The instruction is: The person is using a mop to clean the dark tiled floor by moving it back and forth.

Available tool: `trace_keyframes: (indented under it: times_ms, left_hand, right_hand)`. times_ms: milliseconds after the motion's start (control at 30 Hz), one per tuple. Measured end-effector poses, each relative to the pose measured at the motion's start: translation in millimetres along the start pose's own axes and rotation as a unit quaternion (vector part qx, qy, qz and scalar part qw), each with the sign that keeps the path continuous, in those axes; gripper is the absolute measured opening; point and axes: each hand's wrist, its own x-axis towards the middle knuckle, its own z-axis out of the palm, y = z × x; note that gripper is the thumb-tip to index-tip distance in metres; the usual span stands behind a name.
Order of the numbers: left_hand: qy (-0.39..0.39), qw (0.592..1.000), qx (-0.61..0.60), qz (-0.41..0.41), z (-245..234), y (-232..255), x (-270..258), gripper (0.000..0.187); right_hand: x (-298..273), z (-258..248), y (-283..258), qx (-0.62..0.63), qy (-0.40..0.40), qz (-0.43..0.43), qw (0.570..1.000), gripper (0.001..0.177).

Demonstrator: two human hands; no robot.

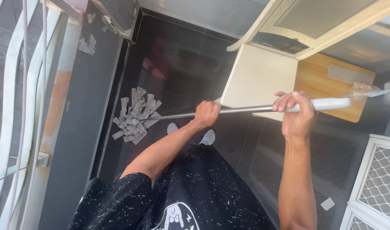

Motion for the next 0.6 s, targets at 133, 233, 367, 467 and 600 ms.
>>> trace_keyframes:
  times_ms: [133,233,367,467,600]
  left_hand:
    - [0.004,0.998,-0.025,0.050,4.3,26.6,19.3,0.046]
    - [0.009,0.994,-0.045,0.102,9.3,54.3,39.5,0.045]
    - [0.026,0.983,-0.055,0.175,14.3,76.3,65.8,0.042]
    - [0.021,0.979,-0.053,0.194,18.1,81.8,74.1,0.042]
    - [0.012,0.984,-0.056,0.167,23.5,83.3,60.1,0.042]
  right_hand:
    - [-5.5,-19.5,-24.5,0.004,-0.004,-0.063,0.998,0.032]
    - [-20.4,-28.7,-51.5,-0.010,-0.010,-0.122,0.992,0.035]
    - [-42.0,-19.9,-77.5,-0.079,0.001,-0.192,0.978,0.035]
    - [-46.8,-14.2,-82.9,-0.116,0.000,-0.217,0.969,0.038]
    - [-40.2,-27.0,-75.6,-0.097,0.020,-0.219,0.971,0.041]
